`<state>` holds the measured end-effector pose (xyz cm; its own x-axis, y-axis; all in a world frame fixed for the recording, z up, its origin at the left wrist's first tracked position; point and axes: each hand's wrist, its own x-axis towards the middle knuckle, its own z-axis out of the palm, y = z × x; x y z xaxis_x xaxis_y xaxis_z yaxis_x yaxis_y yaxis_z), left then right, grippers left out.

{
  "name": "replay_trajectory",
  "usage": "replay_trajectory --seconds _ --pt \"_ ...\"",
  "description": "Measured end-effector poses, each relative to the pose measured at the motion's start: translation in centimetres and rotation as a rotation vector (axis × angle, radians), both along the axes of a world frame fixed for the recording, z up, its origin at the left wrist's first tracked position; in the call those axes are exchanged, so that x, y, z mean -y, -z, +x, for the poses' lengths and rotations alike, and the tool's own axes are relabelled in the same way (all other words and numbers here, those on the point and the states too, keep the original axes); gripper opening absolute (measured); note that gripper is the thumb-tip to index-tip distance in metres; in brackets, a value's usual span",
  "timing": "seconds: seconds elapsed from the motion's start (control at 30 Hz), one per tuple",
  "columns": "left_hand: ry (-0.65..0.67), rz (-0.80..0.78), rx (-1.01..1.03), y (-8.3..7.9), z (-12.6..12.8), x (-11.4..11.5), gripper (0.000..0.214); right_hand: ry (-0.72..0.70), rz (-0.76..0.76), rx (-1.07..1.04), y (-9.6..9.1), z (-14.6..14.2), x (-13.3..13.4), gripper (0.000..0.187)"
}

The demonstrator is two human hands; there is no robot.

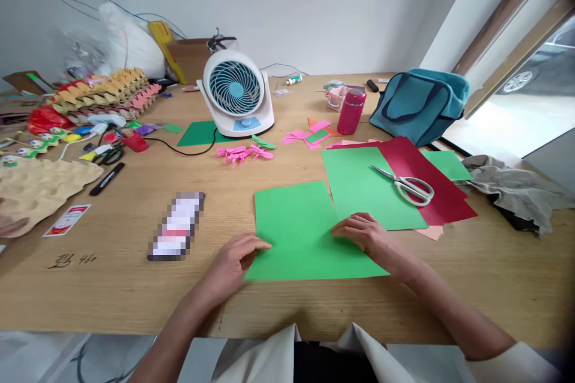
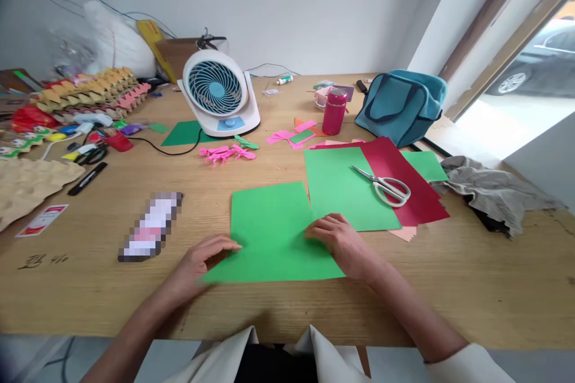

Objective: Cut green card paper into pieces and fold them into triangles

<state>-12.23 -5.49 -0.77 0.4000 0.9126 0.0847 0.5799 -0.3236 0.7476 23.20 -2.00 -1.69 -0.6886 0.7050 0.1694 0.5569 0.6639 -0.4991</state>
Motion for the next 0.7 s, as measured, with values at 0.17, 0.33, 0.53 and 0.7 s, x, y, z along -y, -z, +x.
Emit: replay_trajectory --seconds 0.17,0.33,0.53,0.7 --pt "0.079 -0.024 -0.067 -2.3 0.8 -0.5 0.016 0.017 -0.055 -0.036 -1.1 -1.0 0.1 0.018" --pt "-0.084 -0.143 -0.028 -2.8 0.8 -2.3 0.016 0.363 -0.291 -0.026 -1.6 -1.7 -1.4 0.045" --pt "-0.145 -0.262 -0.043 -3.2 -0.4 -6.6 0.028 0.461 -0.497 -0.1 -1.5 -2.4 -5.2 0.051" --pt "-0.283 -0.134 -0.087 -3.6 -0.9 -9.7 0.041 0.454 -0.518 -0.072 -1.4 -3.1 -6.6 0.049"
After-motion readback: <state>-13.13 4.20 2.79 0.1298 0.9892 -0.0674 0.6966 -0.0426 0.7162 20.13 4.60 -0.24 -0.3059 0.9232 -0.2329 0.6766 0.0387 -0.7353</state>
